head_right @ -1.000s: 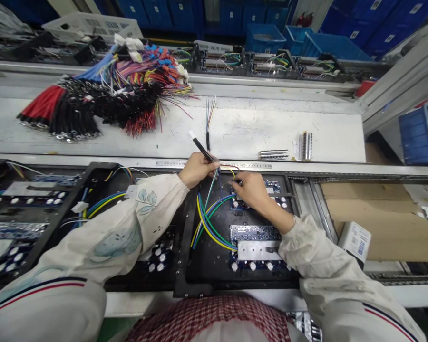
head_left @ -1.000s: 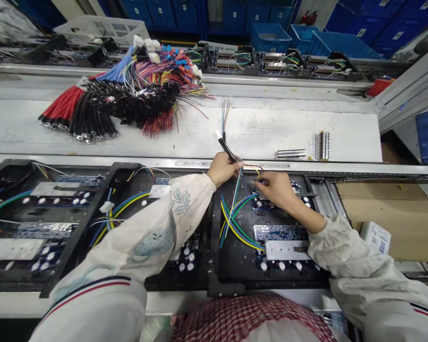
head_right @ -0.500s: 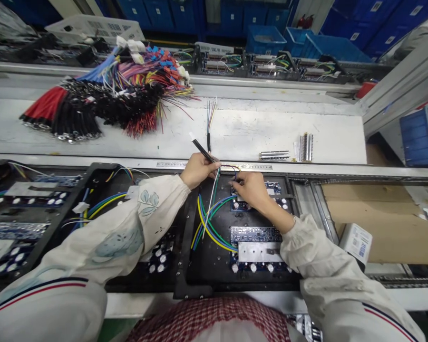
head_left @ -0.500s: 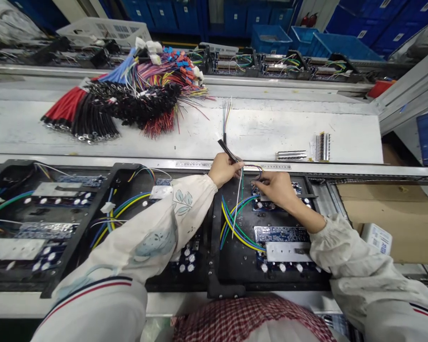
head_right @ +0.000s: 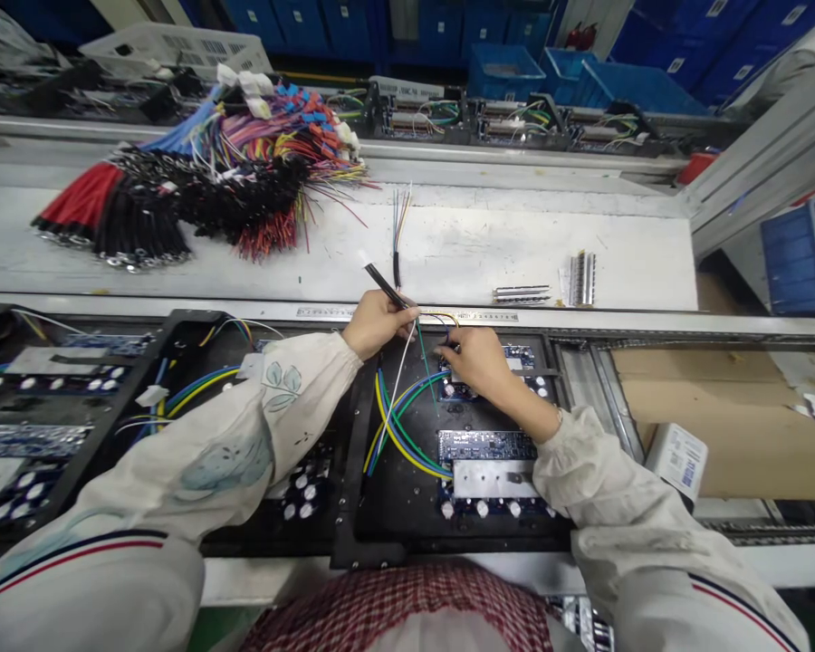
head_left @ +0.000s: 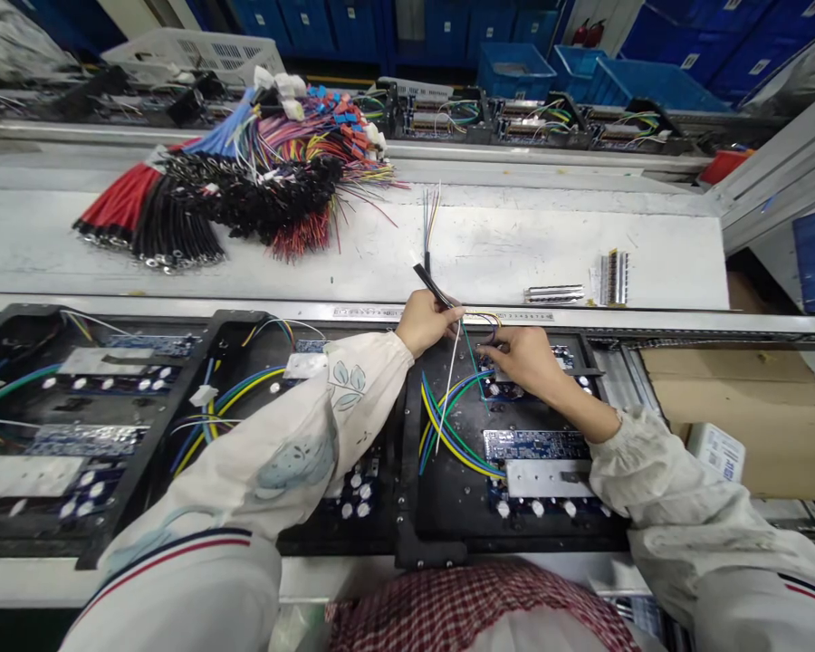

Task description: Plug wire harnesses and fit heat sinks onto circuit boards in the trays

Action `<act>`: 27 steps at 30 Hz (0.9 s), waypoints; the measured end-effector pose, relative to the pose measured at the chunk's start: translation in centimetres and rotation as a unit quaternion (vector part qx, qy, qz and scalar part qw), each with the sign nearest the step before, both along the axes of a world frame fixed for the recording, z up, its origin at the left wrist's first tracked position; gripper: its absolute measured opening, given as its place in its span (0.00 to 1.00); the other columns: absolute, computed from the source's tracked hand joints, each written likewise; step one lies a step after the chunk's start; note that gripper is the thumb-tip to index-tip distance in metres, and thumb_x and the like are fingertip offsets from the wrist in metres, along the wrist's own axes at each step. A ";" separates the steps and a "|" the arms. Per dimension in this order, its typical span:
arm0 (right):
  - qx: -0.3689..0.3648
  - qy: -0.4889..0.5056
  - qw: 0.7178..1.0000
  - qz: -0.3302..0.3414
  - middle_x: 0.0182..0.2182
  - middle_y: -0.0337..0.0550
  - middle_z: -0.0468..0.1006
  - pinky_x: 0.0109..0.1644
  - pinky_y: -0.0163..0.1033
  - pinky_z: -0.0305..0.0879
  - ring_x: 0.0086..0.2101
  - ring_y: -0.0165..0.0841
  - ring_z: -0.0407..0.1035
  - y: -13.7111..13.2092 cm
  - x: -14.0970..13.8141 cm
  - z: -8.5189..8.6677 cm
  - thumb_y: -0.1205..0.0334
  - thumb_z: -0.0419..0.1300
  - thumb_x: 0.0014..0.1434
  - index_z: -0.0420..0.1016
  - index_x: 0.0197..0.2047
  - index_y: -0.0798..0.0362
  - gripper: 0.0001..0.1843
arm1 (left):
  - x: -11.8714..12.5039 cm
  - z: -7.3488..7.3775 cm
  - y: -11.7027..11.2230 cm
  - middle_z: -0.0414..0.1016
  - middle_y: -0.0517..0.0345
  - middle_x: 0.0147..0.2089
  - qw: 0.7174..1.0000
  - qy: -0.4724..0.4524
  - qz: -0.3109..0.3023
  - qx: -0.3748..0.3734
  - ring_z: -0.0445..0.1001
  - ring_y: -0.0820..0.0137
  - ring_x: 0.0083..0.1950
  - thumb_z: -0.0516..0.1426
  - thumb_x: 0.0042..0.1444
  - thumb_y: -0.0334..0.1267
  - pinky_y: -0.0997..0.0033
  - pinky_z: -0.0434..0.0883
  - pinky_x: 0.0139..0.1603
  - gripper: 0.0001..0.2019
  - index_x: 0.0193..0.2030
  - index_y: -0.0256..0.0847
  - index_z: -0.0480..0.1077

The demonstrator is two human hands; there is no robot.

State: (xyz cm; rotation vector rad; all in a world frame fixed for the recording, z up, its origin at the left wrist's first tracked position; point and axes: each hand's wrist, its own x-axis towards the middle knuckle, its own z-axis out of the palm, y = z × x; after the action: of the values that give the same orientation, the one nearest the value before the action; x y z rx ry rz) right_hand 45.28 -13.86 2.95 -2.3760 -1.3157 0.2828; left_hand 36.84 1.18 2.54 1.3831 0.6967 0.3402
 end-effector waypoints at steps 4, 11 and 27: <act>-0.027 0.089 0.992 0.080 0.21 0.40 0.77 0.28 0.35 0.58 0.23 0.30 0.68 -1.3 -0.9 1.5 0.55 0.62 0.54 0.79 0.27 0.53 0.11 | 0.1 -0.1 0.0 0.65 0.65 0.15 1.000 -0.007 0.010 -0.003 0.68 0.74 0.17 0.57 0.50 0.20 0.75 0.70 0.18 0.07 0.26 0.33 0.64; 0.069 0.063 0.996 -0.005 0.24 0.41 0.79 0.30 0.35 0.60 0.24 0.31 0.69 0.0 -0.2 -0.1 0.60 0.63 0.51 0.79 0.29 0.53 0.06 | -0.1 -0.3 0.0 0.66 0.63 0.17 1.000 -0.013 0.001 -0.003 0.70 0.74 0.18 0.56 0.50 0.20 0.74 0.72 0.19 0.08 0.25 0.32 0.64; 0.012 -0.013 1.000 -0.003 0.24 0.42 0.79 0.31 0.35 0.59 0.25 0.33 0.69 0.5 0.4 -1.2 0.60 0.63 0.53 0.80 0.31 0.53 0.06 | 0.0 -1.0 0.3 0.67 0.62 0.19 1.000 -0.008 -0.007 0.008 0.71 0.74 0.20 0.59 0.50 0.23 0.72 0.74 0.22 0.06 0.27 0.32 0.65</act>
State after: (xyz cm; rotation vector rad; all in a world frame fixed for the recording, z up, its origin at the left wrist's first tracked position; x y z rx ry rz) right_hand 45.73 -13.40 1.74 -2.3699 -1.3164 0.2349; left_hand 36.85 1.49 1.56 1.3984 0.6714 0.3459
